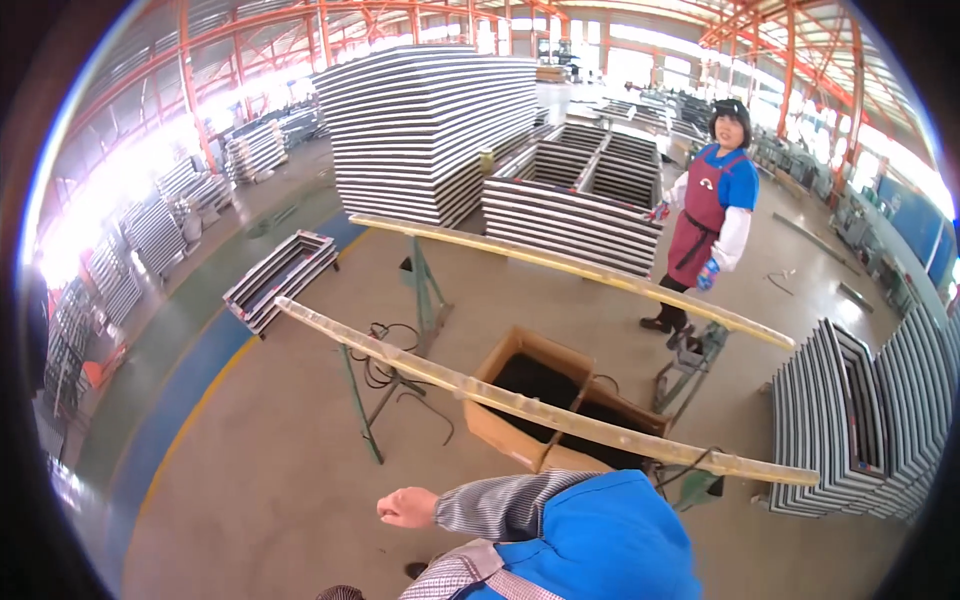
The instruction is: Assembling and organizing metal window frames on a fabrication floor.
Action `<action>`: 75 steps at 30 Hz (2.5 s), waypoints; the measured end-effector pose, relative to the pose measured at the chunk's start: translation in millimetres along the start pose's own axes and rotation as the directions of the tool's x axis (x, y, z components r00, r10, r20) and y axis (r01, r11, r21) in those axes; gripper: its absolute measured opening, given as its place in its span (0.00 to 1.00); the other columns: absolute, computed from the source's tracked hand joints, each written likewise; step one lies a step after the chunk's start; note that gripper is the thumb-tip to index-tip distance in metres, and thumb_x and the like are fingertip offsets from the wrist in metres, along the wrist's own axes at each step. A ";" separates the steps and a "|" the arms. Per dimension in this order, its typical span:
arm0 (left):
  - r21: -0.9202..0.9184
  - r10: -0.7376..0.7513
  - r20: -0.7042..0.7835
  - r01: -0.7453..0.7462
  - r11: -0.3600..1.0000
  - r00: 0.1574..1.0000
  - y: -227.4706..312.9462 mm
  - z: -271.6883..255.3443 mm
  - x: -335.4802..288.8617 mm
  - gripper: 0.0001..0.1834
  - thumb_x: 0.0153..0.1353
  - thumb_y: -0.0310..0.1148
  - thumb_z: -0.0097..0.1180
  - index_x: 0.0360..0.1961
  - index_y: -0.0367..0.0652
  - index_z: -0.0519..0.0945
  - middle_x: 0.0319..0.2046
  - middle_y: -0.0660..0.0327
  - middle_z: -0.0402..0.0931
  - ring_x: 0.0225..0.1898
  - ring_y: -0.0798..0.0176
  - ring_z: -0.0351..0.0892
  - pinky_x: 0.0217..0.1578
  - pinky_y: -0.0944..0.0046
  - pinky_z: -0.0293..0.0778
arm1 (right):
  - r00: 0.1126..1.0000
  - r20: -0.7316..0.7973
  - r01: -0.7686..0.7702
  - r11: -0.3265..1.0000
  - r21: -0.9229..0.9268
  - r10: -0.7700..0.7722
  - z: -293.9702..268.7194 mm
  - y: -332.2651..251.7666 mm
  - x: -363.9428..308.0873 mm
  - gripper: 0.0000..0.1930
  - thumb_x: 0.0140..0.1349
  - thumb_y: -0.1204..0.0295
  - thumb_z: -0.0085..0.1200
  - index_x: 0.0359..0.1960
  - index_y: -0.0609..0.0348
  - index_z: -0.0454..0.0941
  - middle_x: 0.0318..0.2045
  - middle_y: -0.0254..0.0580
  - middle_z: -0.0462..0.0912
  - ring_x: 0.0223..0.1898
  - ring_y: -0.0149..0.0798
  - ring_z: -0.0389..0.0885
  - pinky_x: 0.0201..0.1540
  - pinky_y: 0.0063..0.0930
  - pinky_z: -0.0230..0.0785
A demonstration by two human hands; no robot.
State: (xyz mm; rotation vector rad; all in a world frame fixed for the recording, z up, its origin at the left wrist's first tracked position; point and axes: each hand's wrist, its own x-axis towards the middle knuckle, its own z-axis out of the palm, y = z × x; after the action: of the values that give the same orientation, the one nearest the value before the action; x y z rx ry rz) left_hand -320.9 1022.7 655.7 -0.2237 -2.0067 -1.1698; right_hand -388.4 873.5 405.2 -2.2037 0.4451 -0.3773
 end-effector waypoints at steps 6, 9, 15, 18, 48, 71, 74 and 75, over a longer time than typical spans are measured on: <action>0.097 -0.170 0.075 0.162 0.982 0.983 78.0 -75.3 -122.9 0.21 0.61 0.46 0.42 0.41 0.40 0.76 0.45 0.49 0.72 0.46 0.42 0.71 0.48 0.37 0.60 | 0.909 0.289 -0.226 0.937 -0.265 0.301 69.1 64.3 74.2 0.12 0.56 0.59 0.46 0.36 0.49 0.75 0.33 0.44 0.79 0.36 0.48 0.78 0.39 0.41 0.70; 0.067 -0.183 0.183 0.174 0.982 0.966 117.6 -132.8 -143.7 0.28 0.61 0.56 0.37 0.48 0.43 0.73 0.54 0.47 0.65 0.54 0.39 0.63 0.53 0.32 0.48 | 0.779 0.309 -0.386 0.806 -0.449 0.545 94.9 141.6 73.3 0.16 0.53 0.56 0.47 0.35 0.51 0.77 0.34 0.47 0.79 0.40 0.48 0.78 0.43 0.43 0.69; 0.569 -0.437 0.780 0.219 0.792 -0.448 161.8 -250.6 -105.9 0.32 0.61 0.58 0.36 0.49 0.40 0.72 0.54 0.46 0.65 0.54 0.39 0.65 0.55 0.31 0.41 | 0.550 0.003 -0.788 0.520 -0.329 0.835 88.1 199.3 78.9 0.20 0.52 0.53 0.47 0.35 0.54 0.80 0.35 0.48 0.80 0.39 0.49 0.78 0.43 0.41 0.70; 0.660 -0.513 0.666 0.109 0.743 -0.541 176.2 -311.5 -131.1 0.33 0.60 0.59 0.35 0.48 0.39 0.72 0.54 0.46 0.64 0.54 0.40 0.65 0.57 0.30 0.37 | 0.472 0.026 -0.832 0.456 -0.315 0.881 100.3 207.2 111.4 0.20 0.55 0.53 0.44 0.31 0.55 0.81 0.30 0.44 0.82 0.35 0.41 0.80 0.39 0.39 0.71; 0.051 -0.173 0.191 0.166 0.985 0.966 328.4 -896.7 -566.3 0.40 0.56 0.66 0.35 0.39 0.35 0.77 0.40 0.43 0.74 0.41 0.45 0.76 0.55 0.36 0.47 | 0.648 0.176 -0.676 0.666 -0.315 0.741 137.9 196.7 829.3 0.17 0.48 0.60 0.47 0.31 0.59 0.80 0.28 0.52 0.80 0.34 0.51 0.79 0.40 0.45 0.69; 0.031 -0.233 0.160 0.231 0.972 0.959 324.2 -1298.5 -640.9 0.24 0.61 0.46 0.39 0.32 0.33 0.78 0.36 0.46 0.76 0.41 0.48 0.77 0.53 0.40 0.53 | 0.669 -0.301 -0.654 0.731 0.196 0.679 -33.2 260.9 1338.7 0.15 0.56 0.58 0.47 0.36 0.55 0.77 0.25 0.36 0.81 0.29 0.35 0.80 0.35 0.29 0.71; 0.031 -0.183 0.157 0.180 0.983 0.970 321.8 -1364.0 -658.8 0.17 0.60 0.41 0.44 0.34 0.37 0.76 0.34 0.51 0.76 0.37 0.53 0.77 0.48 0.47 0.64 | 0.615 -0.278 -0.692 0.674 0.259 0.738 -23.9 273.8 1377.8 0.15 0.57 0.60 0.46 0.37 0.56 0.77 0.26 0.36 0.81 0.29 0.32 0.80 0.35 0.26 0.71; 0.026 -0.203 0.139 0.201 0.979 0.969 313.5 -1381.6 -685.4 0.17 0.60 0.41 0.44 0.34 0.37 0.76 0.34 0.51 0.76 0.37 0.53 0.77 0.48 0.47 0.64 | 0.588 -0.249 -0.716 0.638 0.284 0.770 -13.9 282.4 1382.9 0.15 0.57 0.60 0.46 0.38 0.56 0.77 0.27 0.36 0.82 0.30 0.32 0.80 0.36 0.26 0.71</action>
State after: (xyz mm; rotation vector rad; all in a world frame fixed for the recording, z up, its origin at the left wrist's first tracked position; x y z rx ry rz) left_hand 1046.1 248.1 748.0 -0.0990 -2.2005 -1.2996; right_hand 786.7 93.3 351.6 -1.5849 1.4387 -0.3122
